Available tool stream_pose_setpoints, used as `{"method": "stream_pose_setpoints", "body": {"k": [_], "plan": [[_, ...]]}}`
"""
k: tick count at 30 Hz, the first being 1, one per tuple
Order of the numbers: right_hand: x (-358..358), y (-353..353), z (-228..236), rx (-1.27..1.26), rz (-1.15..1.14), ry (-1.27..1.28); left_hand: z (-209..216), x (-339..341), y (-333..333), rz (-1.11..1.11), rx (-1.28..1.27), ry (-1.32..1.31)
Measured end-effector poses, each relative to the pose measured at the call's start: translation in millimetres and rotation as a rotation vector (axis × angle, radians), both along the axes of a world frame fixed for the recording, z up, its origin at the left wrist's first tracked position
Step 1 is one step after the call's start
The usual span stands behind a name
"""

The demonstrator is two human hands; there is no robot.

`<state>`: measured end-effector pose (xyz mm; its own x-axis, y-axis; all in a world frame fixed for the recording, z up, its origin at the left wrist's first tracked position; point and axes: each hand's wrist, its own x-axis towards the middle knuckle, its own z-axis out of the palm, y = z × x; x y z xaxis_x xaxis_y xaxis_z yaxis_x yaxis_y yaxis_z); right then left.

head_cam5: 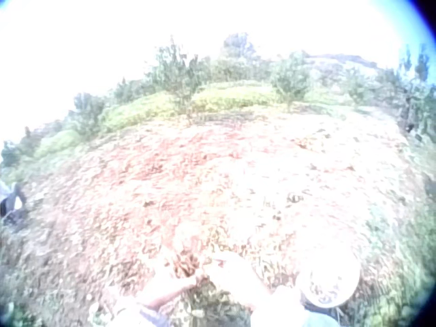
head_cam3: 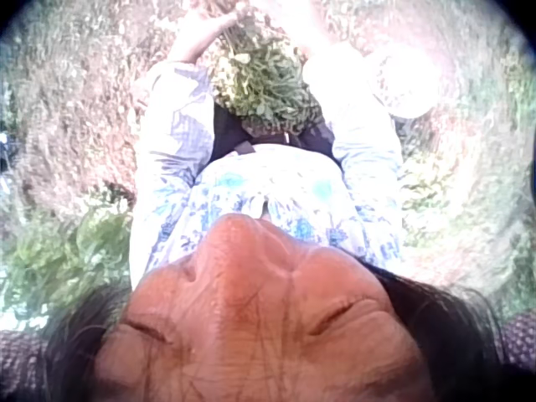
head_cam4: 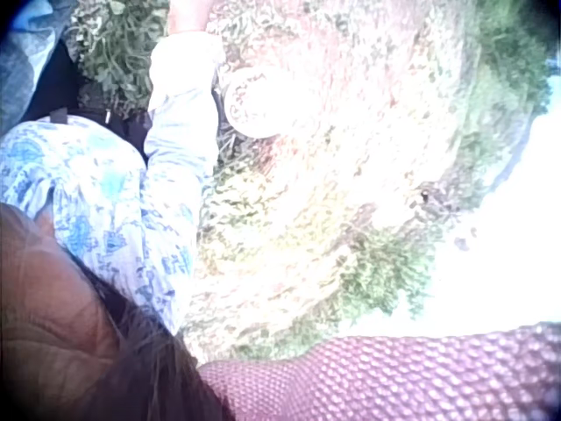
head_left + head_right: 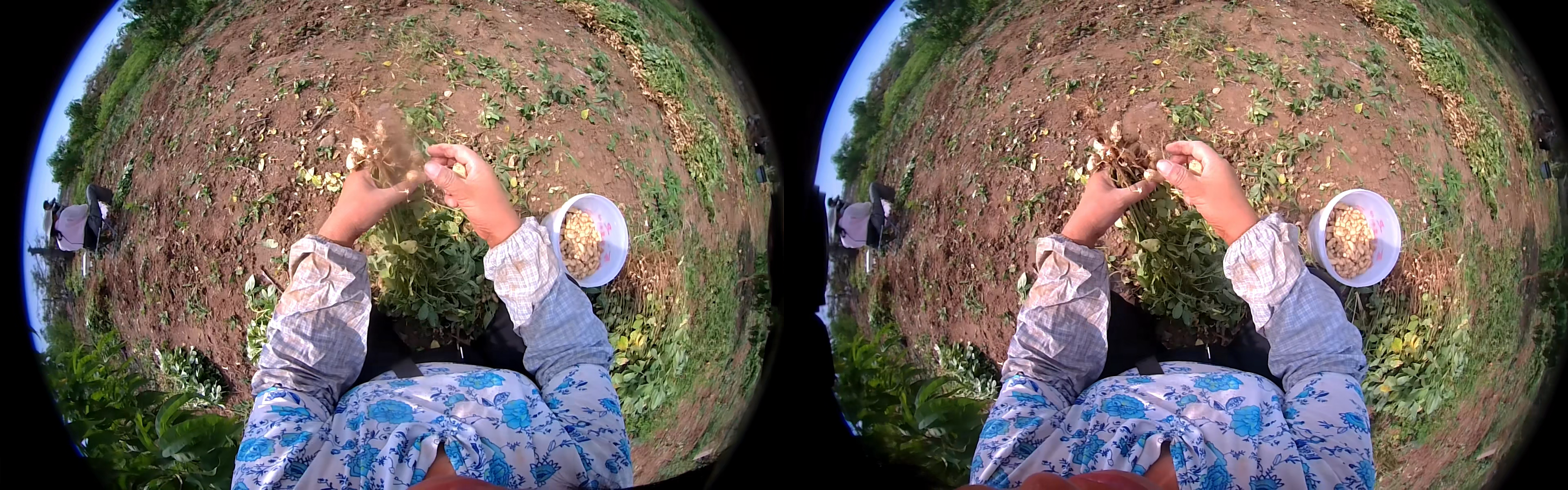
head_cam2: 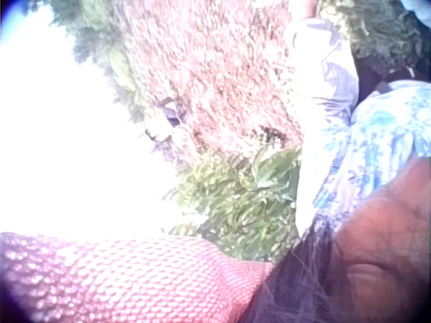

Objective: The person sits on the ground in a field and shucks peanuts from their pods by hand. They repeatedly pick up peanut vines, remove the peanuts, and place them into a white bowl nearby.

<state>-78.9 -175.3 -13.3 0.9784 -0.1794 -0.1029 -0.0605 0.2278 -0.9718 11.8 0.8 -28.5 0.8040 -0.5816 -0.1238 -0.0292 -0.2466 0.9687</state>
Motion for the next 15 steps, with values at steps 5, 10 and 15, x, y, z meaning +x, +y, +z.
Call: {"method": "stream_pose_setpoints", "body": {"k": [5, 10, 15], "plan": [[16.0, 11.3, -30.5, -0.588, -0.084, -0.231, -15.8, -1.6, 1.3, -0.058, 0.112, -0.153], [8.9, 16.8, -16.5, -0.955, -0.101, -0.162, -13.5, 3.5, 4.7, -0.005, 0.295, -0.167], [2.0, 27.3, -11.7, -1.148, -0.172, -0.157, 5.4, -0.1, -4.3, 0.029, 0.693, -0.281]]}}
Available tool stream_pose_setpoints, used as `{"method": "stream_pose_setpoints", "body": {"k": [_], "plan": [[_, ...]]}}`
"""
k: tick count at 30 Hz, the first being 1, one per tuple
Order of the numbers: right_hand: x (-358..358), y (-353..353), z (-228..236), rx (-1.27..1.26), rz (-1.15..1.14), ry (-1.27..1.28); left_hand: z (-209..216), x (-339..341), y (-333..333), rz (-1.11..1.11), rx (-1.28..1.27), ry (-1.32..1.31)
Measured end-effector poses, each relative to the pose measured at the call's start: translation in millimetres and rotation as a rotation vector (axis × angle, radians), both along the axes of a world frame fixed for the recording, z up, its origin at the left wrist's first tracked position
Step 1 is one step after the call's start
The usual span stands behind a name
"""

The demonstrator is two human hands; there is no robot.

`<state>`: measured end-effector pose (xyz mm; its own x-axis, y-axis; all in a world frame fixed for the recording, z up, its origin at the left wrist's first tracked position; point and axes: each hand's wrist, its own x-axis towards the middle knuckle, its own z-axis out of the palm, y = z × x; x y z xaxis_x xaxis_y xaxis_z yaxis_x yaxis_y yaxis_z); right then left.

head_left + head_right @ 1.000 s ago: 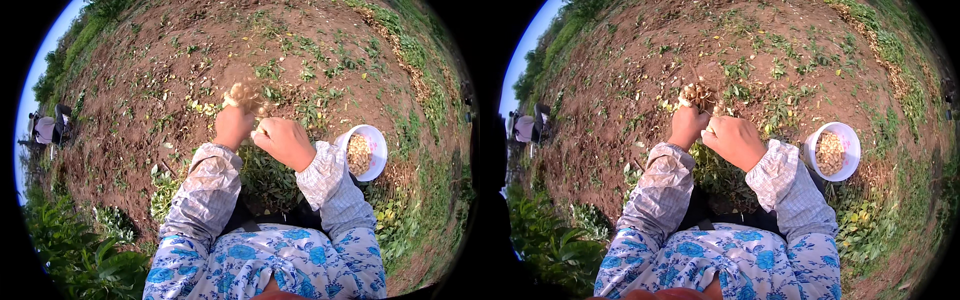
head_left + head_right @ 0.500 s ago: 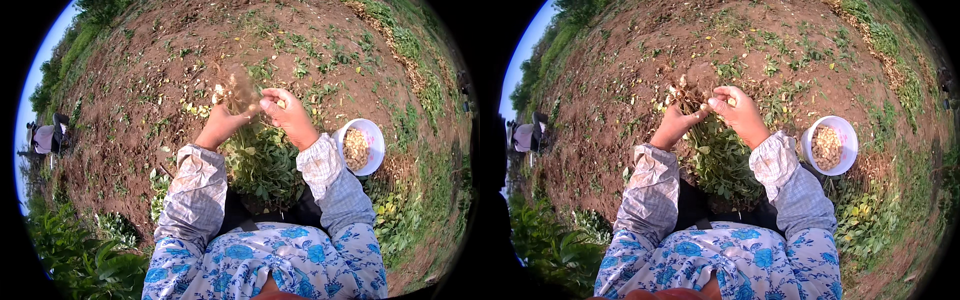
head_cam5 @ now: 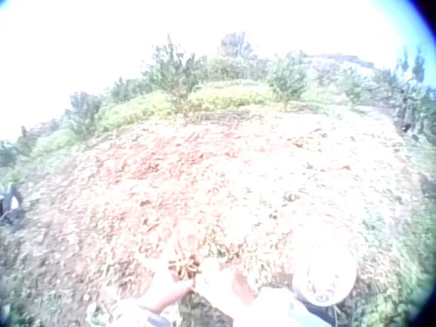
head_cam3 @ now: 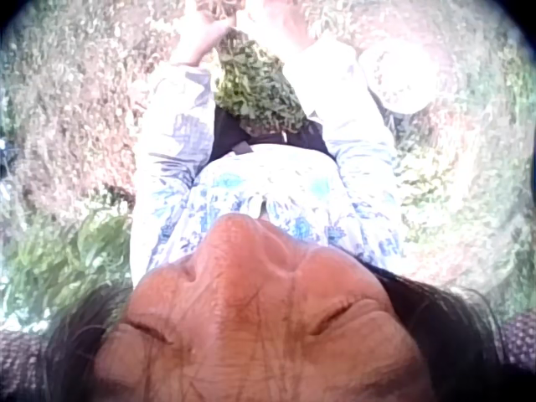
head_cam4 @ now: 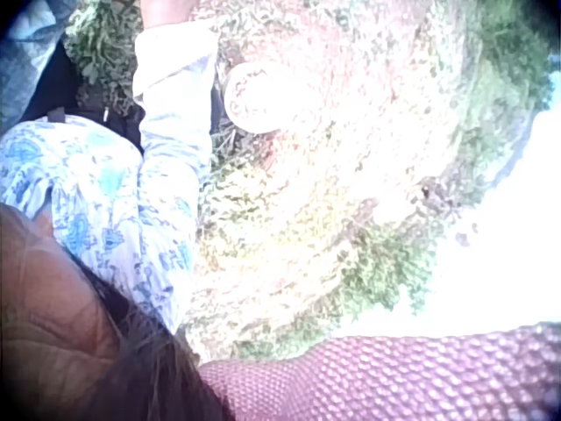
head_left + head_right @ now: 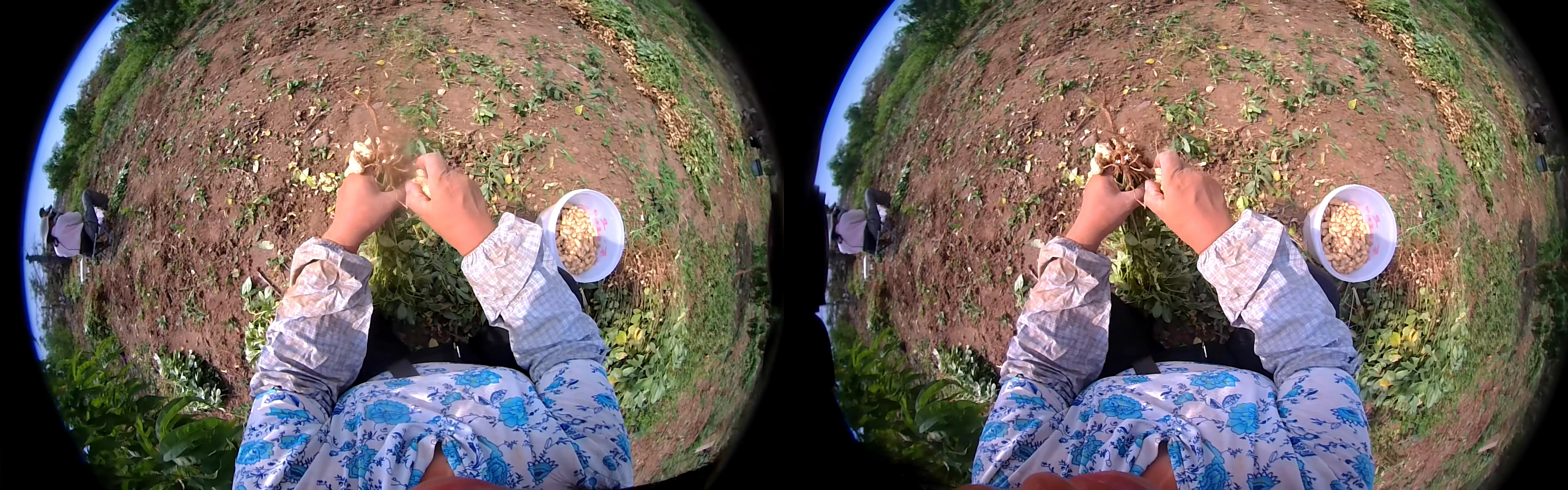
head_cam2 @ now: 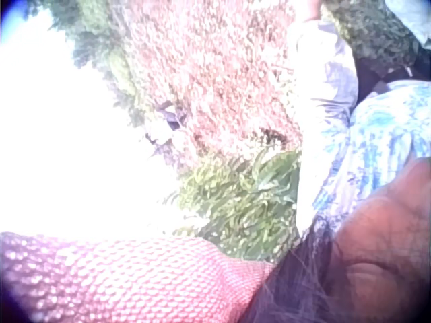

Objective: The person sits on the ground in a field and shucks peanuts from their pods by hand. They repeatedly pick up peanut vines, remove the peanuts, and place them into a white bowl nearby.

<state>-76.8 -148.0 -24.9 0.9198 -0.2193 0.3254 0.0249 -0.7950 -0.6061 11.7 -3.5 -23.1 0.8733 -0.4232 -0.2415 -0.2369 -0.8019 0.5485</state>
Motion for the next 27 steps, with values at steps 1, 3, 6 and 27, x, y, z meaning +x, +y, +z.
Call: {"method": "stream_pose_setpoints", "body": {"k": [1, 3, 6, 27], "plan": [[0.1, 1.8, 3.1, -0.061, -0.001, 0.044, -2.8, -3.1, 1.9, -0.037, -0.062, -0.127], [3.1, -0.2, -5.2, 0.031, 0.021, 0.068, -16.0, -3.6, 0.5, -0.027, -0.100, -0.282], [-3.0, 4.1, -1.8, 0.085, 0.062, 0.015, -16.3, -3.6, -2.1, -0.012, -0.013, -0.301], [-81.2, -27.8, 14.0, 0.741, 0.063, 0.284, -28.3, -53.1, -34.6, -0.321, -0.246, -0.406]]}}
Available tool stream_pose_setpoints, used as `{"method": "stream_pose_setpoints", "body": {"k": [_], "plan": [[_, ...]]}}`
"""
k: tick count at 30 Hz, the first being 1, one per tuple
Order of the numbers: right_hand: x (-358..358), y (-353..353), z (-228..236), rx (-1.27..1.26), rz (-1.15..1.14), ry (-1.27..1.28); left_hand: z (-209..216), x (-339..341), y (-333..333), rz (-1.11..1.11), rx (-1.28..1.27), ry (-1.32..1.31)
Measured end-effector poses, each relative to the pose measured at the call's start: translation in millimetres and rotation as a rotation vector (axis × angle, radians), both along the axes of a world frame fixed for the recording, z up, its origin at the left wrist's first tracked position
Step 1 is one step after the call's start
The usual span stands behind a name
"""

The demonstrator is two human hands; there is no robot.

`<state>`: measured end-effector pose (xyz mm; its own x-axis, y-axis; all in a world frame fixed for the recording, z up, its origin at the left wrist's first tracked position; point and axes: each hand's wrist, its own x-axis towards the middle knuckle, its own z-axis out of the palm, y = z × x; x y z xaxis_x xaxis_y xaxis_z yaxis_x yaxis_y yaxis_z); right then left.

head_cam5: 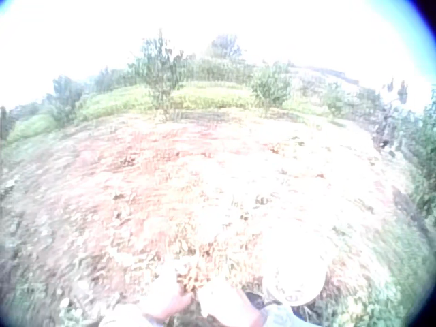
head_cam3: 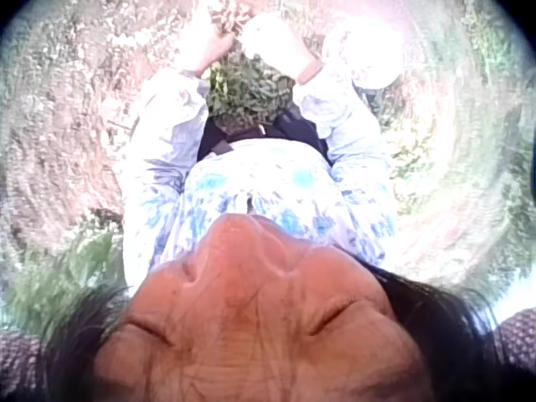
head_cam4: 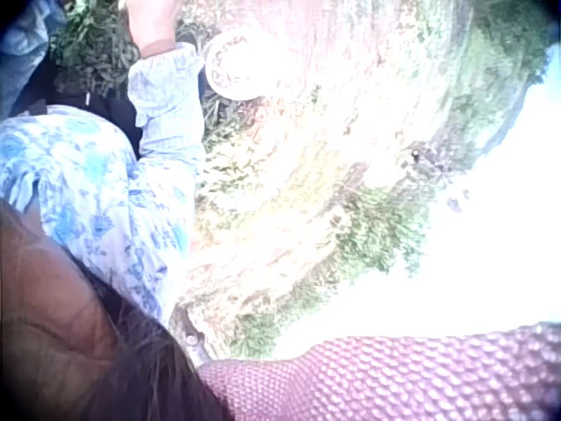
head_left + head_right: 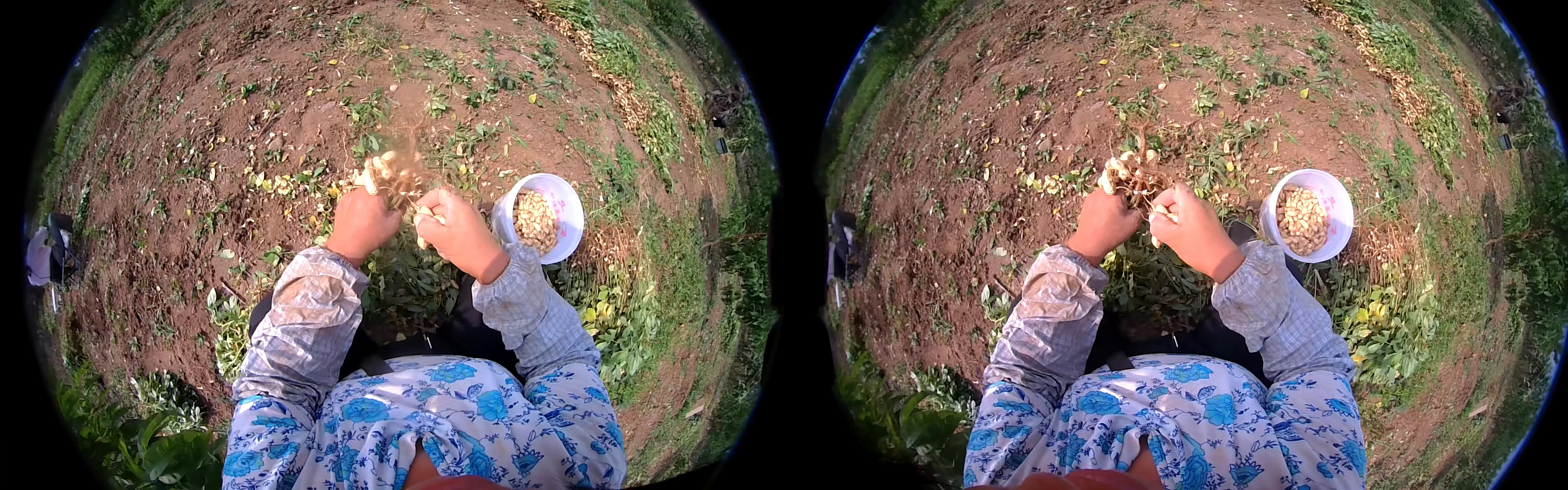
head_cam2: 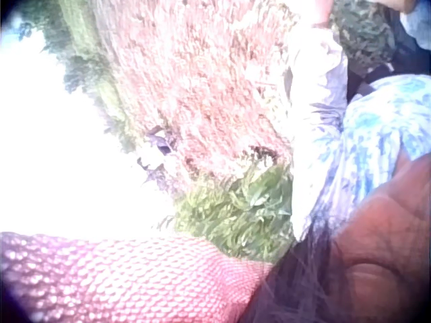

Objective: The person sits on the ground in a field and shucks peanuts from their pods by hand. They repeatedly pick up peanut vines, remove the peanuts, and place them into a white bowl nearby.

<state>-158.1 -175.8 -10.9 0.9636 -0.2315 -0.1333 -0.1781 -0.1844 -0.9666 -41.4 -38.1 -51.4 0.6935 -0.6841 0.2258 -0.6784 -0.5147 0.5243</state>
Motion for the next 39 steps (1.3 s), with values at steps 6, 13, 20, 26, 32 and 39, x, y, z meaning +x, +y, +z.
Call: {"method": "stream_pose_setpoints", "body": {"k": [6, 13, 20, 26, 32, 39], "plan": [[-4.8, 1.8, 15.8, 0.437, -0.106, 0.185, 0.7, -4.7, -3.7, 0.044, 0.022, 0.018], [-45.4, -29.3, 40.2, -0.366, -0.318, -0.074, 18.6, 66.6, 60.8, 0.262, -0.277, 0.568], [-87.6, -209.7, -62.6, -1.250, -0.282, 0.213, 38.9, 63.8, 54.0, 0.061, -0.500, 1.037], [27.3, -54.4, 1.2, -0.734, 0.151, -0.149, 50.5, 53.0, 57.1, -0.195, -0.792, 1.126], [72.6, 33.5, -12.4, -0.234, 0.622, -0.018, 66.6, 44.1, 54.2, -0.315, -0.920, 1.263], [86.0, 42.2, -41.6, -0.415, 0.109, -0.258, 53.4, 51.6, 52.4, -0.004, -0.627, 1.019]]}}
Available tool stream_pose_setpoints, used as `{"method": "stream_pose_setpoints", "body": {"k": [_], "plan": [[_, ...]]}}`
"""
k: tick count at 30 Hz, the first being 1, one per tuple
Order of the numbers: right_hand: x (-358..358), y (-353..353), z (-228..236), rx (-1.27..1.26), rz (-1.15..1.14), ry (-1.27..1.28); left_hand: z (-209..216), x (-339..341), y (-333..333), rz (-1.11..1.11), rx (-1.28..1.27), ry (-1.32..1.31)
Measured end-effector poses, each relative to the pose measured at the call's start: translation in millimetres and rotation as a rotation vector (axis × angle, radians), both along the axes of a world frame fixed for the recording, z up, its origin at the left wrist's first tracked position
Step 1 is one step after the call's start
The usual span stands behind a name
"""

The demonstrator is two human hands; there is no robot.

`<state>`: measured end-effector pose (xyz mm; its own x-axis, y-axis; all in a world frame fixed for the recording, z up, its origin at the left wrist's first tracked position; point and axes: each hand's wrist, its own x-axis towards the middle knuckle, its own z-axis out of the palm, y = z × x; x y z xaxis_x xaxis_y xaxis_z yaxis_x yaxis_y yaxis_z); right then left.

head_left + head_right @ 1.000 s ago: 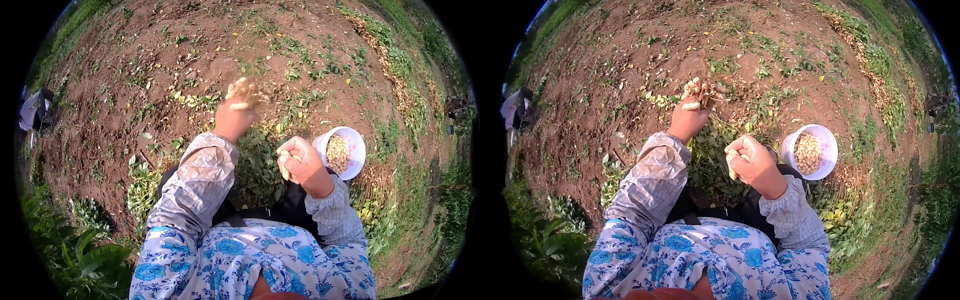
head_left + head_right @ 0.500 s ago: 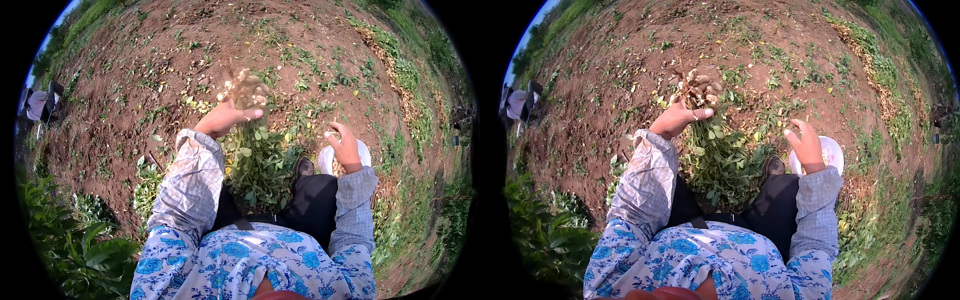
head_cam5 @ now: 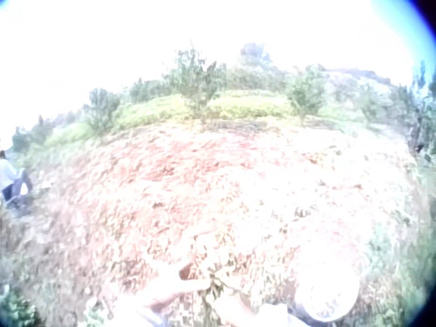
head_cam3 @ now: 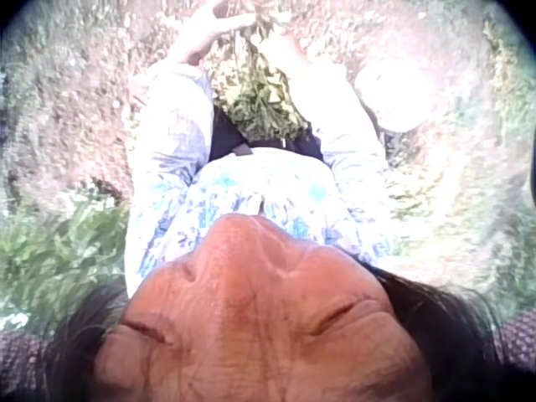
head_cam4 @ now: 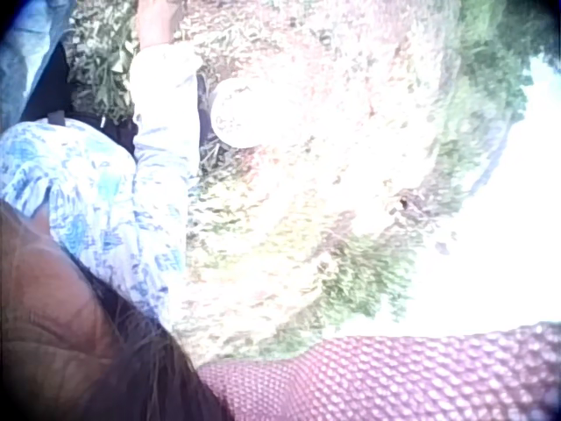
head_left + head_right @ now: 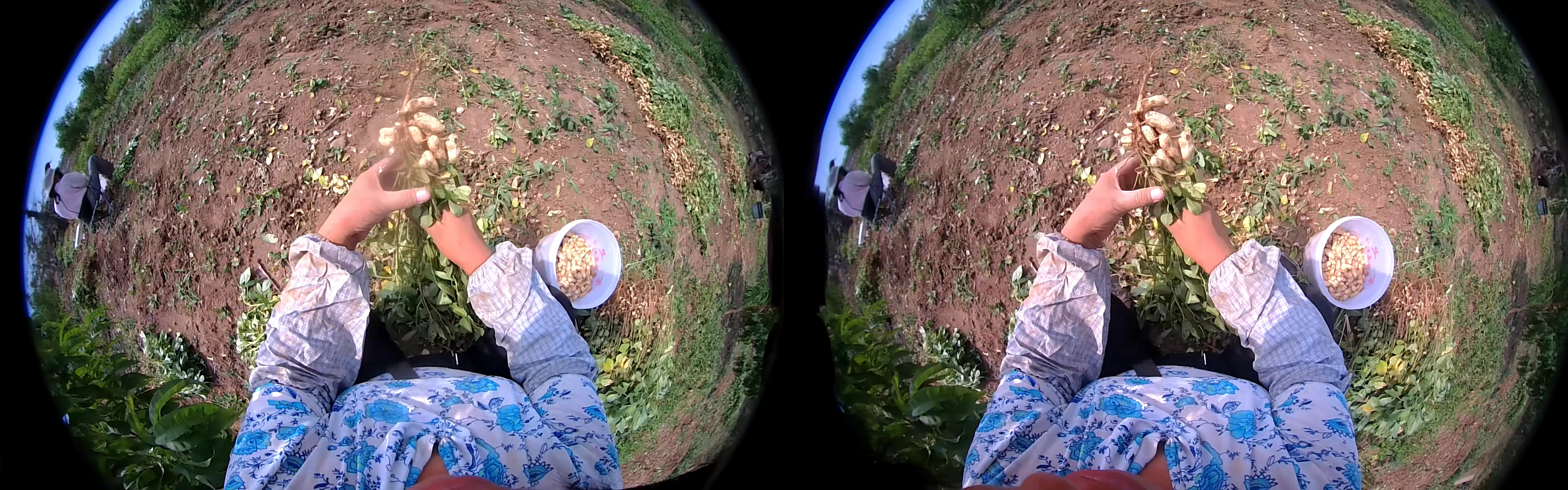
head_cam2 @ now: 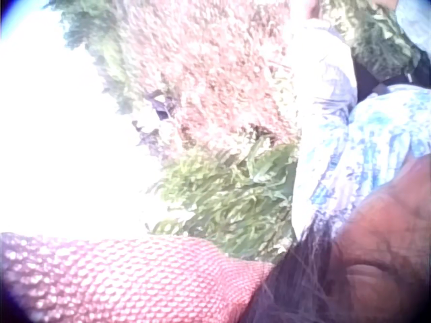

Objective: The person sits on the ground in a field and shucks peanuts from their pods by hand. They repeatedly pick up peanut vines, remove the peanuts, and place them into a white bowl nearby.

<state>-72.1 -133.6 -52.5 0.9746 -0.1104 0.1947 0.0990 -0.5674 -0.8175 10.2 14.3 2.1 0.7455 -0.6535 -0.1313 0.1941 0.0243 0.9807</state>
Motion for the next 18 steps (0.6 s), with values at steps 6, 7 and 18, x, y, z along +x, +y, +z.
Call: {"method": "stream_pose_setpoints", "body": {"k": [6, 7, 18], "plan": [[-10.4, 4.2, -26.6, -0.292, -0.209, 0.198, -17.0, 1.8, -11.9, 0.103, -0.048, -0.230], [-12.3, 7.2, -28.9, -0.315, -0.217, 0.222, -20.4, -0.6, -14.2, 0.143, -0.041, -0.232], [-2.1, -43.5, 32.5, -0.178, -0.131, -0.027, -19.8, -6.0, -24.1, 0.319, 0.123, -0.502]]}}
